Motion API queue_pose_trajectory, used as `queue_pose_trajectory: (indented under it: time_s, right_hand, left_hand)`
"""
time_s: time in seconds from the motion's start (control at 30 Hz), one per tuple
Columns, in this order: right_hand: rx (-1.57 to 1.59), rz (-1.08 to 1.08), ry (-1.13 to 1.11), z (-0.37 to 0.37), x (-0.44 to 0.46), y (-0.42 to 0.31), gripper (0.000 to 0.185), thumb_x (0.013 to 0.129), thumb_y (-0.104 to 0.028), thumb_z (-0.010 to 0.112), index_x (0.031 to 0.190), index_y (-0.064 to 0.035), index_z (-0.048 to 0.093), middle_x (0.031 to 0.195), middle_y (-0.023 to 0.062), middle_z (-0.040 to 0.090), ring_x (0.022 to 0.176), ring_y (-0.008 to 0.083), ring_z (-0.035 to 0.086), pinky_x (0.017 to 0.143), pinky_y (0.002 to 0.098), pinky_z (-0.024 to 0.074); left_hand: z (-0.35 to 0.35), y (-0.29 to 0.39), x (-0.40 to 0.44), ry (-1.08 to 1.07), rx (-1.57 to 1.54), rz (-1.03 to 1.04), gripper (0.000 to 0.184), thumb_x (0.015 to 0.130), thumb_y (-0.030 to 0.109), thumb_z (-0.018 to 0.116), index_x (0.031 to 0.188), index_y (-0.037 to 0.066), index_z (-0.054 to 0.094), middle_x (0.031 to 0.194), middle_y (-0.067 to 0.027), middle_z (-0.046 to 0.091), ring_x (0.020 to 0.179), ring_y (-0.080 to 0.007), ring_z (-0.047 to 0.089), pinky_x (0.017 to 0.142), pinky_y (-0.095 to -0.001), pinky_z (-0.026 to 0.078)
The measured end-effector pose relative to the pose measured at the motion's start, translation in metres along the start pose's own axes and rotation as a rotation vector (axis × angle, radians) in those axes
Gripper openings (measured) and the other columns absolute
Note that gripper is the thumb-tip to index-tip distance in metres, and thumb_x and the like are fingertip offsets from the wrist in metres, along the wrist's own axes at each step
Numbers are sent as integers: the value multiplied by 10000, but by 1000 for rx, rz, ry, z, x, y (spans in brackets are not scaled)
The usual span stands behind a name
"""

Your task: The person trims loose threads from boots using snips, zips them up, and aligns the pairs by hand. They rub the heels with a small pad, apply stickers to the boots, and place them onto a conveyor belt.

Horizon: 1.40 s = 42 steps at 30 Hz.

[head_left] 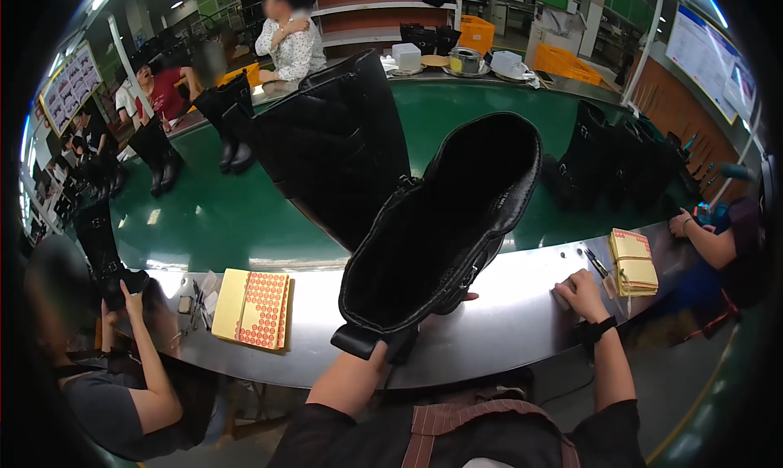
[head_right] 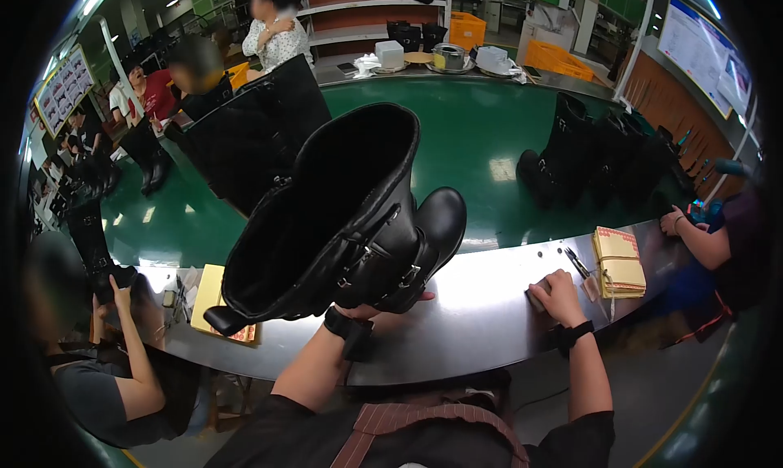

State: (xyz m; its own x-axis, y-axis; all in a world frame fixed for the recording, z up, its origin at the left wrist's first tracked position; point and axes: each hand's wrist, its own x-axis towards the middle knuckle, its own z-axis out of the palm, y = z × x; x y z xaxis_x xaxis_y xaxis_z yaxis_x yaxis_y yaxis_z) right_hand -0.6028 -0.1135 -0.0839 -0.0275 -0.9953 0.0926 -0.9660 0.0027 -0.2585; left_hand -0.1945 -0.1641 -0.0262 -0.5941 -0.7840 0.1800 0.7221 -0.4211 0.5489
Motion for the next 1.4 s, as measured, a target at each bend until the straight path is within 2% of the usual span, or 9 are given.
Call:
queue_pose_trajectory:
  time_s: [0.1, 0.27, 0.5, 0.67, 0.83, 0.97, 1.17, 1.23, 1.4]
  right_hand:
    - [-161, -196, 411, -39, -1, -51, 554, 729, -239, 796, 1172, -16, 548, 1138, 166, 560, 1052, 347, 530, 907, 403, 442]
    - [757, -419, 18, -91, 3, -144, 888, 659, -249, 885, 1381, -31, 416, 1366, 161, 488, 1305, 287, 438, 1052, 388, 385]
    - [904, -865, -284, -93, 32, -178, 474, 776, -222, 762, 1225, -122, 648, 1406, 173, 452, 1353, 323, 363, 1099, 460, 304]
    - [1056, -557, -228, -86, -2, -177, 539, 796, -189, 784, 1280, -72, 577, 1253, 136, 580, 1182, 250, 536, 1028, 368, 409]
    - [1218, 23, 215, -86, -5, -199, 532, 833, -274, 765, 1228, 8, 548, 1061, 90, 660, 979, 180, 625, 877, 301, 499]
    - [368, -154, 150, -80, -8, -191, 726, 889, -584, 531, 1274, 30, 521, 1353, 315, 330, 1248, 460, 357, 1015, 460, 398]
    - [463, -242, 110, -67, -38, -168, 467, 788, -288, 748, 1174, -74, 595, 1382, 244, 368, 1223, 408, 438, 994, 437, 427]
    - [647, -295, 113, -66, -44, -155, 419, 776, -157, 757, 1120, -73, 533, 1415, 204, 362, 1212, 357, 487, 1000, 411, 433]
    - [863, -118, 262, -27, -62, -117, 749, 761, -248, 787, 1341, -72, 347, 1465, 198, 323, 1302, 336, 426, 1053, 398, 392]
  left_hand:
    - [-9, -1, 1, -66, -272, -104, 592, 943, 384, 557, 1401, 43, 401, 1326, -196, 507, 1197, -323, 535, 1037, -551, 427]
    - [7, -17, 8, 102, -358, -107, 567, 947, 365, 549, 1401, 56, 408, 1320, -186, 516, 1179, -286, 553, 1034, -489, 444]
    - [4, -45, 15, 98, 122, -192, 490, 1002, 302, 441, 1400, 18, 412, 1339, -124, 537, 1167, -201, 567, 1019, -359, 459]
    - [36, -37, 13, -132, 398, -85, 548, 976, 390, 506, 1374, 17, 452, 1257, -123, 600, 1105, -198, 609, 960, -352, 501]
    - [-17, -9, 12, 419, 416, -72, 409, 958, 399, 468, 1227, 91, 489, 1083, -79, 585, 996, -206, 578, 874, -371, 489]
    - [-3, -22, 14, 177, 720, 260, 448, 862, 284, 648, 1212, 84, 455, 1214, -91, 538, 1184, -201, 483, 1048, -402, 348]
    - [35, -57, 5, -100, 1339, -22, 626, 736, 121, 796, 1191, 30, 375, 1406, -163, 387, 1164, -253, 505, 1005, -350, 391]
    - [33, -80, 3, 239, 1509, 548, 675, 736, 99, 806, 1189, 34, 310, 1386, -196, 393, 1097, -277, 550, 961, -366, 424]
    - [47, -91, -20, 443, 1476, 537, 688, 706, 113, 834, 1150, 59, 311, 1408, -302, 309, 1217, -362, 467, 944, -398, 431]
